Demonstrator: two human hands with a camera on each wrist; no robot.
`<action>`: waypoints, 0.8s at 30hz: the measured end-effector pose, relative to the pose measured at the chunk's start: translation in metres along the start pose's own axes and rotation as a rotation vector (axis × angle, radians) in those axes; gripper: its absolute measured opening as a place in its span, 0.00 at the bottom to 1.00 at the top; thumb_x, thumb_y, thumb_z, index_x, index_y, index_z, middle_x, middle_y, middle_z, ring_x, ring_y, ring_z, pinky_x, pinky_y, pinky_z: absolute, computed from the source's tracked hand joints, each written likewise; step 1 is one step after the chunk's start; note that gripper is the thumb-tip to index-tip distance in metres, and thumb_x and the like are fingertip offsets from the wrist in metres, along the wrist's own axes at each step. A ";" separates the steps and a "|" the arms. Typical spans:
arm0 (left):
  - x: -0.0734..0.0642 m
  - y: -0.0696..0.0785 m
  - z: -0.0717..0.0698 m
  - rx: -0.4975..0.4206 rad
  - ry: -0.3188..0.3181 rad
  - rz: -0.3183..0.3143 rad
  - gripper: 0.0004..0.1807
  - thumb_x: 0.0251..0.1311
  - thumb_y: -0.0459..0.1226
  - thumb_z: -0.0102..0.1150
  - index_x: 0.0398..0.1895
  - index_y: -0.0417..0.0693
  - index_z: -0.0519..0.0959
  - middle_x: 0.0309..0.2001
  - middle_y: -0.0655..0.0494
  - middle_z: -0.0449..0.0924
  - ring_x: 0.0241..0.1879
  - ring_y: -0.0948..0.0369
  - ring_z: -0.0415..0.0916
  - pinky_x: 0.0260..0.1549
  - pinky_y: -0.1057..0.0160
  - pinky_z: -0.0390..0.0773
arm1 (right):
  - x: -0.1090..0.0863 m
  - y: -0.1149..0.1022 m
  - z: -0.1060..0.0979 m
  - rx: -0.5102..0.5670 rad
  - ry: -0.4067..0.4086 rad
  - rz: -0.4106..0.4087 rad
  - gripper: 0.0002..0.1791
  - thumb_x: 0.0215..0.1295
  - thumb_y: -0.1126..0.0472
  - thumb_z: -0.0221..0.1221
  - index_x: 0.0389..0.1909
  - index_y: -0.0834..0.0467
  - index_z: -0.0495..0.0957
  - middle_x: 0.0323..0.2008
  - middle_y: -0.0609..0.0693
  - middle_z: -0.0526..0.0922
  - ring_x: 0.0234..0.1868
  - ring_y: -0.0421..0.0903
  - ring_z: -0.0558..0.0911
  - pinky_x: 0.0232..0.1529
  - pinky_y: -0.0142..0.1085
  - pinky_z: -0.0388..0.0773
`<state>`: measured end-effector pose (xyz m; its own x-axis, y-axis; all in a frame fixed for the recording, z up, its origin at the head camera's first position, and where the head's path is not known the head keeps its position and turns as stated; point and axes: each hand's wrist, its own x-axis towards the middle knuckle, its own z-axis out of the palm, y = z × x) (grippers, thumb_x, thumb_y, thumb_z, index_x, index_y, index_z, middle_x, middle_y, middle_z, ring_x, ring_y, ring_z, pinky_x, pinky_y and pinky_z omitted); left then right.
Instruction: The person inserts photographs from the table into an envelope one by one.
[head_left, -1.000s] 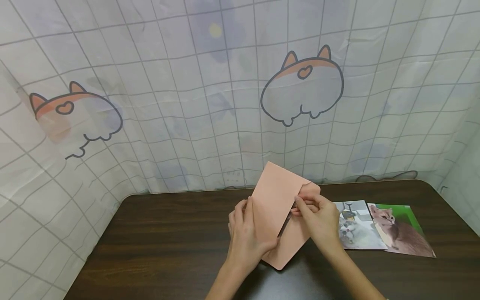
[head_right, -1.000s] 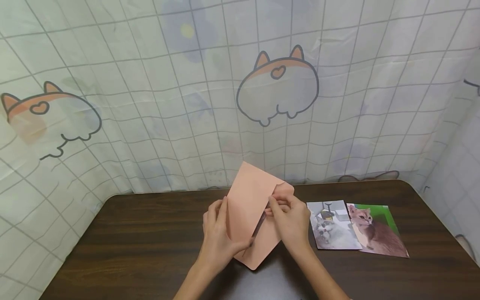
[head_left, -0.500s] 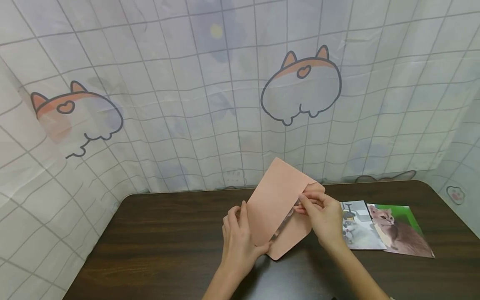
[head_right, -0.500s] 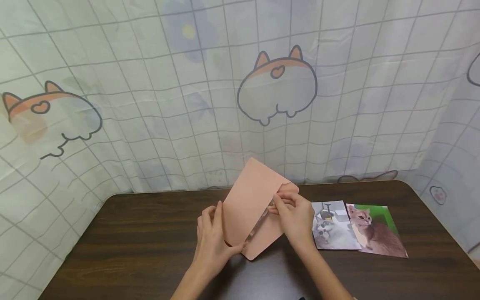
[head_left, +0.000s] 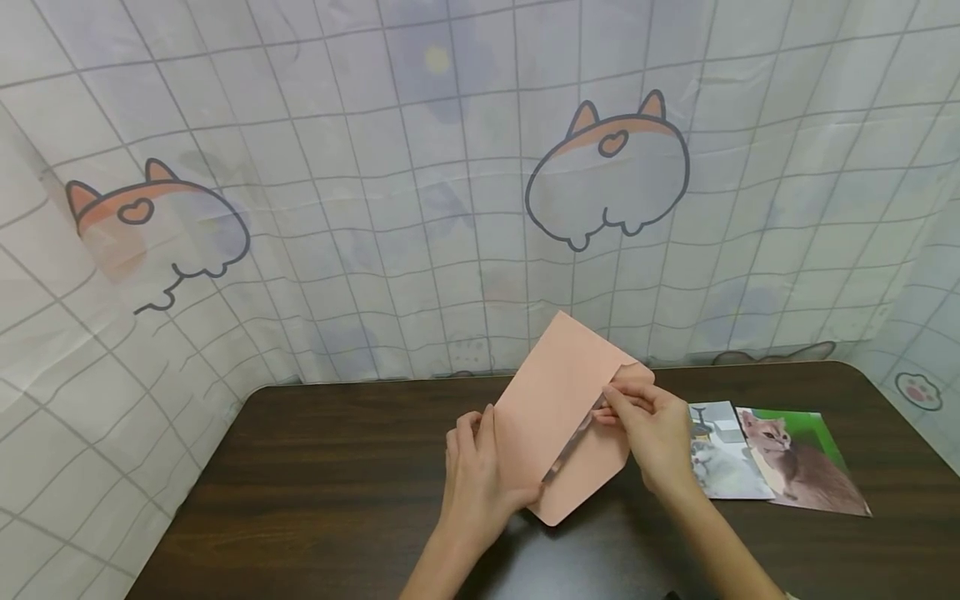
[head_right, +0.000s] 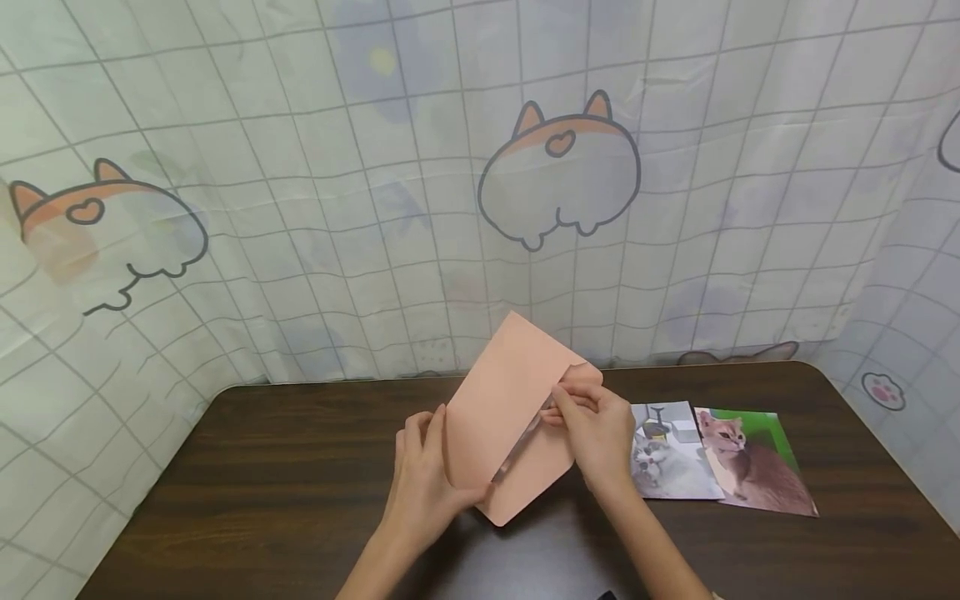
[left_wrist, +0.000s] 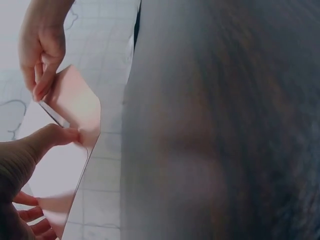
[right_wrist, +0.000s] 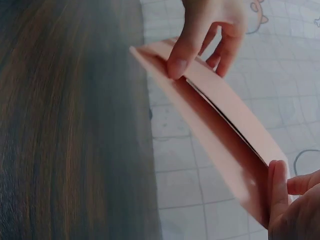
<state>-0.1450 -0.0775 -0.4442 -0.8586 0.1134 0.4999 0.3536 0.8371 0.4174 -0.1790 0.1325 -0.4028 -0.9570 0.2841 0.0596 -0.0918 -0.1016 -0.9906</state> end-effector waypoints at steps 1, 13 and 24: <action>0.000 0.000 0.000 -0.001 -0.001 -0.003 0.62 0.29 0.43 0.92 0.71 0.27 0.69 0.58 0.38 0.70 0.53 0.45 0.68 0.54 0.48 0.76 | 0.000 0.000 0.000 -0.013 0.000 -0.012 0.14 0.71 0.75 0.61 0.51 0.83 0.79 0.26 0.48 0.88 0.25 0.36 0.88 0.34 0.32 0.86; 0.000 -0.002 -0.004 -0.065 -0.006 -0.041 0.59 0.28 0.43 0.91 0.69 0.30 0.72 0.54 0.42 0.70 0.50 0.47 0.67 0.49 0.51 0.76 | -0.002 0.001 -0.005 -0.158 0.008 -0.174 0.11 0.69 0.76 0.63 0.49 0.78 0.84 0.36 0.68 0.89 0.24 0.32 0.87 0.32 0.28 0.84; 0.003 -0.008 -0.013 -0.105 -0.060 -0.109 0.58 0.28 0.44 0.91 0.68 0.34 0.72 0.55 0.42 0.69 0.50 0.47 0.65 0.48 0.50 0.76 | 0.001 -0.002 -0.010 -0.168 0.003 -0.211 0.11 0.69 0.74 0.65 0.48 0.75 0.84 0.30 0.58 0.90 0.23 0.33 0.86 0.30 0.29 0.85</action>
<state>-0.1457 -0.0910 -0.4362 -0.9136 0.0595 0.4023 0.2912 0.7863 0.5449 -0.1767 0.1425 -0.4018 -0.9208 0.2849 0.2665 -0.2416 0.1198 -0.9629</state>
